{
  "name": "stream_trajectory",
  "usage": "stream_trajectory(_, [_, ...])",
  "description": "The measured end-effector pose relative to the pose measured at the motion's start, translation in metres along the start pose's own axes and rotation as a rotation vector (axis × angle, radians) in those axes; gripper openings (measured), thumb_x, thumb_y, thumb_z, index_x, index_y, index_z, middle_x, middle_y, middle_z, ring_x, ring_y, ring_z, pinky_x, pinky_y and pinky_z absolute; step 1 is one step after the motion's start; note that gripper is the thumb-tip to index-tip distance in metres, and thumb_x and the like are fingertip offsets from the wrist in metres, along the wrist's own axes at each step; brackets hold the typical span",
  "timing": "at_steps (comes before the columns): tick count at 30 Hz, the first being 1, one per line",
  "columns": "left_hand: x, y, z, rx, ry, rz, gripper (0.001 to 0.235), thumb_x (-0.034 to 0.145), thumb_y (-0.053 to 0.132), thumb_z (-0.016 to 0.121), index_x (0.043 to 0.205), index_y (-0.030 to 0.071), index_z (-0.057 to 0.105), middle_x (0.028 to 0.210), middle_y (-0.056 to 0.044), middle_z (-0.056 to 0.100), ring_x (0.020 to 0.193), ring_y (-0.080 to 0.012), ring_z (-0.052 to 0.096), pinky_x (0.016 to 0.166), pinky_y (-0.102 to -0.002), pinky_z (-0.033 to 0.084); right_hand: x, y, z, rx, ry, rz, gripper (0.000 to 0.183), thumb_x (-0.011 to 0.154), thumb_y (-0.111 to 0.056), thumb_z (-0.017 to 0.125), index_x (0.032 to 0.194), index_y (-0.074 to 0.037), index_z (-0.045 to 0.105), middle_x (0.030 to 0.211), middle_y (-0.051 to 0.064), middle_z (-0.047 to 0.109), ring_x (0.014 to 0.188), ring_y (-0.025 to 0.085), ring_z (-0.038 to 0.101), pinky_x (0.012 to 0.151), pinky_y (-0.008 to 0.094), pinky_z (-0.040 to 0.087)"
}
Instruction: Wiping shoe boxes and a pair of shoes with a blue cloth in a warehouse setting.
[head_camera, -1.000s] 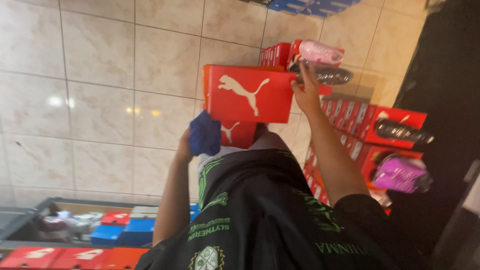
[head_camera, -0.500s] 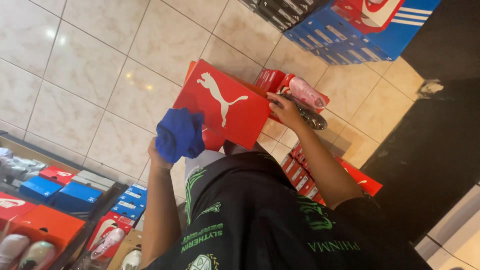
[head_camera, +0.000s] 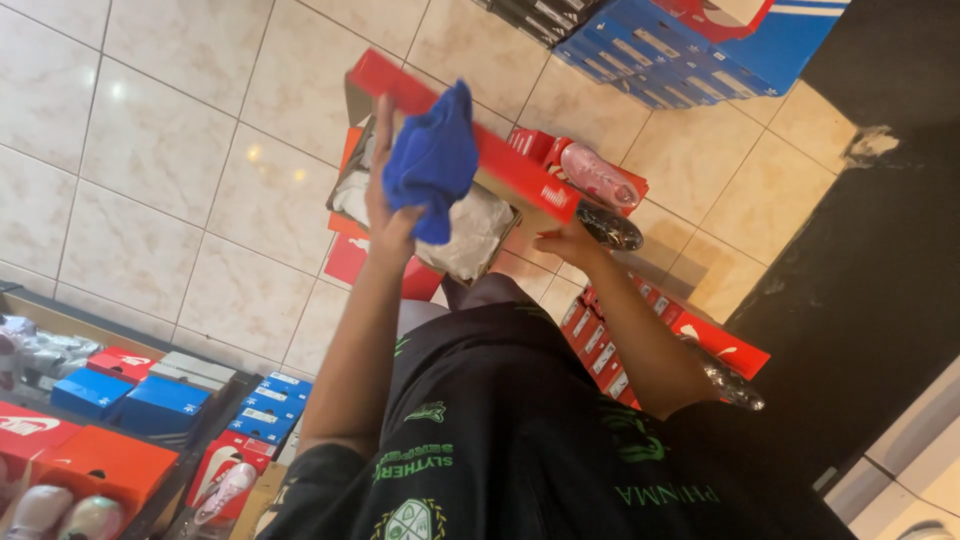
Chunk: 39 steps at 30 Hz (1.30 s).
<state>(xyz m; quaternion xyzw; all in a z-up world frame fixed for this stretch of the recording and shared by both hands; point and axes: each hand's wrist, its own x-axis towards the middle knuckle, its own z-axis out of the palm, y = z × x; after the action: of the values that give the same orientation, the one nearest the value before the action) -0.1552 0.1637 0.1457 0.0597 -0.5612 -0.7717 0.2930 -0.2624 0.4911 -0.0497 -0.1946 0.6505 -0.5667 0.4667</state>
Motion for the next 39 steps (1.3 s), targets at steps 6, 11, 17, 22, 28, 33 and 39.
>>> stream_trajectory(6, [0.024,-0.048,0.018,0.811,-0.185,0.226,0.051,0.094,0.028,0.053,0.139,0.005,0.056,0.168,-0.015,0.026,0.132,-0.0461,0.061,0.107,-0.056,0.048,0.02,-0.056,0.043,0.524,0.149,-0.245,0.081,0.093,-0.003,0.071,0.16,-0.01,0.026,0.158,0.012,0.044,0.147,0.028,0.043,0.122,0.048,0.038])
stream_trajectory(11, [0.01,-0.107,0.037,1.242,-0.573,0.106,0.072,0.104,0.06,0.034,0.159,0.015,0.045,0.167,-0.021,0.025,0.156,-0.0458,0.019,0.119,-0.075,0.002,0.038,-0.064,0.051,0.726,0.384,-0.079,0.08,0.086,0.0,0.06,0.158,-0.019,0.031,0.137,0.01,0.058,0.119,0.027,0.062,0.093,0.043,0.061])
stream_trajectory(17, [0.021,-0.143,0.023,1.507,-0.388,0.144,0.053,0.106,0.057,0.045,0.141,0.022,0.062,0.16,-0.016,0.038,0.143,-0.0432,0.045,0.113,-0.075,0.021,0.048,-0.039,0.052,0.825,0.439,-0.196,0.06,0.082,-0.002,0.064,0.14,-0.007,0.049,0.113,0.007,0.065,0.101,0.018,0.062,0.082,0.03,0.05])
stream_trajectory(22, [0.052,-0.134,-0.015,1.575,-0.101,0.056,0.055,0.099,0.053,0.051,0.139,0.017,0.064,0.153,-0.018,0.047,0.14,-0.0445,0.045,0.112,-0.074,0.02,0.053,-0.04,0.051,0.792,0.414,-0.224,0.059,0.082,-0.003,0.062,0.139,-0.006,0.051,0.12,0.008,0.065,0.11,0.021,0.062,0.091,0.036,0.052])
stream_trajectory(28, [0.005,-0.144,0.052,1.431,-0.37,0.157,0.056,0.085,0.052,0.067,0.136,0.029,0.064,0.157,-0.017,0.043,0.143,-0.0429,0.042,0.113,-0.074,0.018,0.055,-0.019,0.048,0.889,0.374,-0.206,0.064,0.08,-0.004,0.063,0.143,-0.009,0.048,0.115,0.011,0.066,0.102,0.025,0.067,0.087,0.041,0.058])
stream_trajectory(33, [0.0,-0.151,0.032,1.433,-0.357,0.199,0.051,0.084,0.054,0.072,0.132,0.037,0.067,0.157,-0.013,0.045,0.143,-0.0348,0.044,0.116,-0.067,0.019,0.059,0.01,0.044,0.941,0.393,-0.188,0.071,0.078,-0.002,0.06,0.148,-0.012,0.047,0.125,0.015,0.066,0.114,0.029,0.069,0.097,0.049,0.062])
stream_trajectory(39, [0.017,-0.142,-0.016,1.586,-0.117,0.044,0.048,0.098,0.056,0.057,0.14,0.033,0.062,0.154,-0.017,0.042,0.142,-0.0372,0.041,0.111,-0.067,0.018,0.063,0.025,0.041,0.941,0.395,-0.223,0.072,0.075,-0.004,0.06,0.146,-0.011,0.048,0.125,0.017,0.067,0.107,0.033,0.072,0.094,0.049,0.062])
